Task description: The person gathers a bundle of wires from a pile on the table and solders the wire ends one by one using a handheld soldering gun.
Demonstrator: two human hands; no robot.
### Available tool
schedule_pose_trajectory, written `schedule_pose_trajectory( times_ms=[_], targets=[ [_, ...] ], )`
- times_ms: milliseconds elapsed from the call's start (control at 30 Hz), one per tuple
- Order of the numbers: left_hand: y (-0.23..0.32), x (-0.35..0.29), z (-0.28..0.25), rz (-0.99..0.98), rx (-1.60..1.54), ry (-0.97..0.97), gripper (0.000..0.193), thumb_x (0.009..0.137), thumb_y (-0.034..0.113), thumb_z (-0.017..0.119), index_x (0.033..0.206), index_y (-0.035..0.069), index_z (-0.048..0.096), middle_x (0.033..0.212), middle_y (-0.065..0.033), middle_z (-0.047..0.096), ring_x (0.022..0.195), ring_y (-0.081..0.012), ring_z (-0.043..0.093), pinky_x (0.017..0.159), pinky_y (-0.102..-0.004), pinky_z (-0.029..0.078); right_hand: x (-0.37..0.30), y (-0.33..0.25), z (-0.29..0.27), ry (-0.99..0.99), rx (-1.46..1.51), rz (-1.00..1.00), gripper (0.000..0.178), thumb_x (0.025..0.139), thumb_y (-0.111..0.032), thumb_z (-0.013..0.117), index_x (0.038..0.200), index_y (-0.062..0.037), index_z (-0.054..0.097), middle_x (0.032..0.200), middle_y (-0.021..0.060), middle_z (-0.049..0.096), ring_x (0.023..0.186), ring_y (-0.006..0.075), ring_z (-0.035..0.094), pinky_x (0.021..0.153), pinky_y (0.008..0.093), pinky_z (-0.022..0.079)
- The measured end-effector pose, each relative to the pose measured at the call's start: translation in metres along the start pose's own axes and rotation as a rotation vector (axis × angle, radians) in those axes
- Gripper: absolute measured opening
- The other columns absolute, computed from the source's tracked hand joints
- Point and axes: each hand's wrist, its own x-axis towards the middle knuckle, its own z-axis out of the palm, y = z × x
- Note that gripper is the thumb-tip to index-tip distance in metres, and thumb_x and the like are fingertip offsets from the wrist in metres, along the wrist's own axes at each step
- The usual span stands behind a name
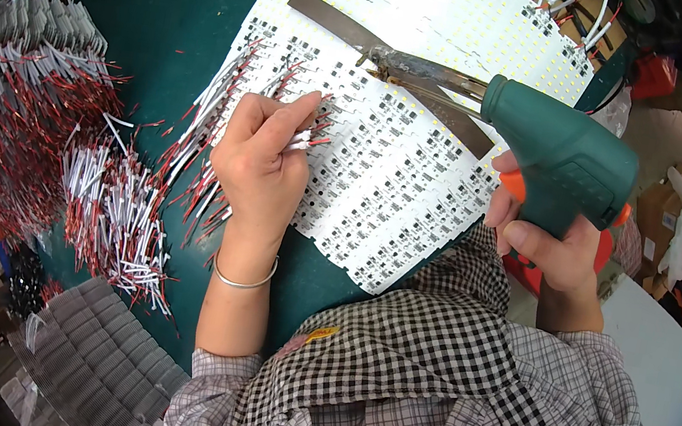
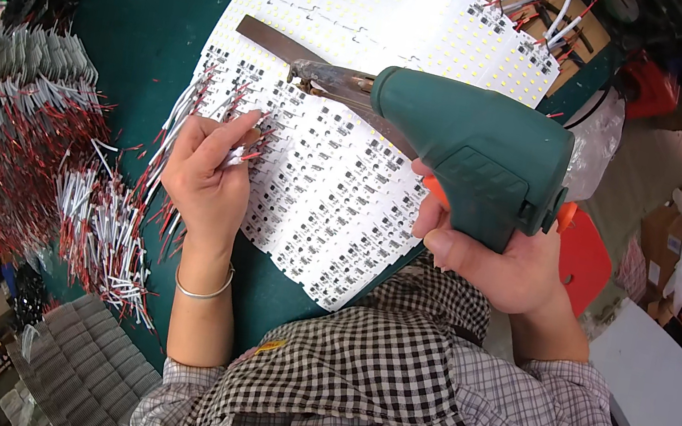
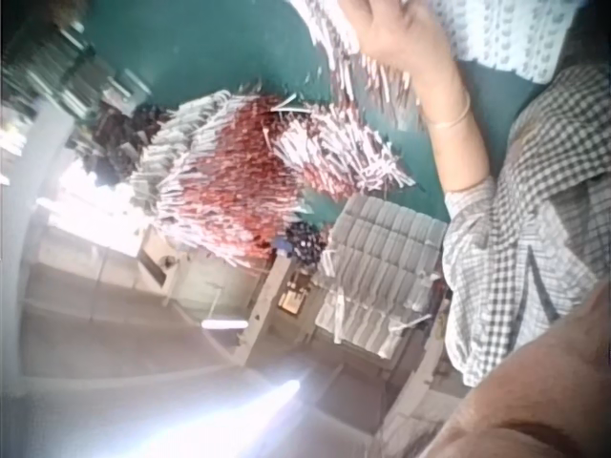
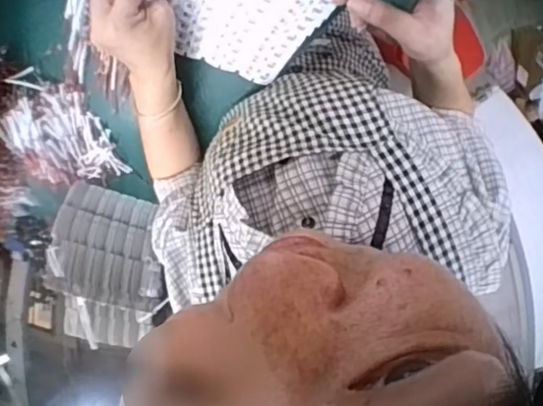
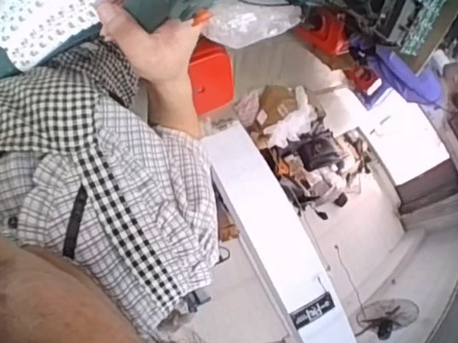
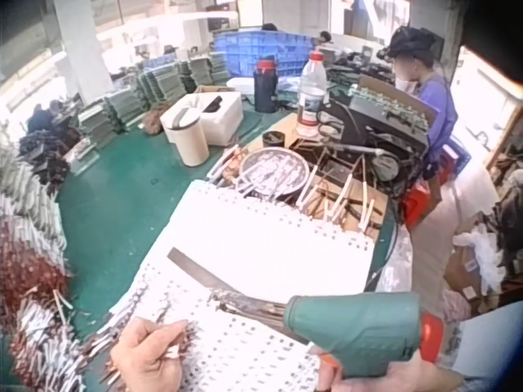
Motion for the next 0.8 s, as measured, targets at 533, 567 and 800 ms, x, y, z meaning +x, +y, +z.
schedule_pose_trajectory(
  times_ms=[533,567,800],
  targets=[
    [-0.004,0.004,0.006,0.056,0.05,-0.014,0.047,0.052,-0.014,0.053,0.09,0.005,0.07,0.067,-0.0065,0.051,0.058,-0.0186,0.057,0.052,-0.0292,0.046,0.006,0.005,0.01,-0.037,0.007,-0.011,0.034,0.08,0.004,0.063,0.113,0.0038,0.055,0.085,0.0063,0.062,0.072,0.0102,0.057,0.061,0.0234,0.048],
    [-0.005,0.004,0.006,0.056,0.032,-0.015,0.047,0.052,-0.015,0.053,0.091,0.005,0.07,0.068,-0.0065,0.051,0.059,-0.0186,0.057,0.052,-0.029,0.047,0.007,0.005,0.011,-0.039,0.007,-0.01,0.034,0.08,0.004,0.063,0.113,0.0038,0.055,0.085,0.0063,0.062,0.072,0.0102,0.057,0.061,0.0234,0.048],
    [-0.002,0.003,0.007,0.028,0.033,-0.021,0.048,0.052,-0.015,0.054,0.093,0.004,0.069,0.07,-0.0065,0.051,0.062,-0.0184,0.058,0.054,-0.0289,0.048,0.01,0.013,0.015,-0.031,-0.026,0.005,0.032,0.076,0.009,0.065,0.106,0.002,0.053,0.087,0.0052,0.062,0.078,0.0109,0.059,0.071,0.0266,0.05]
  ],
)
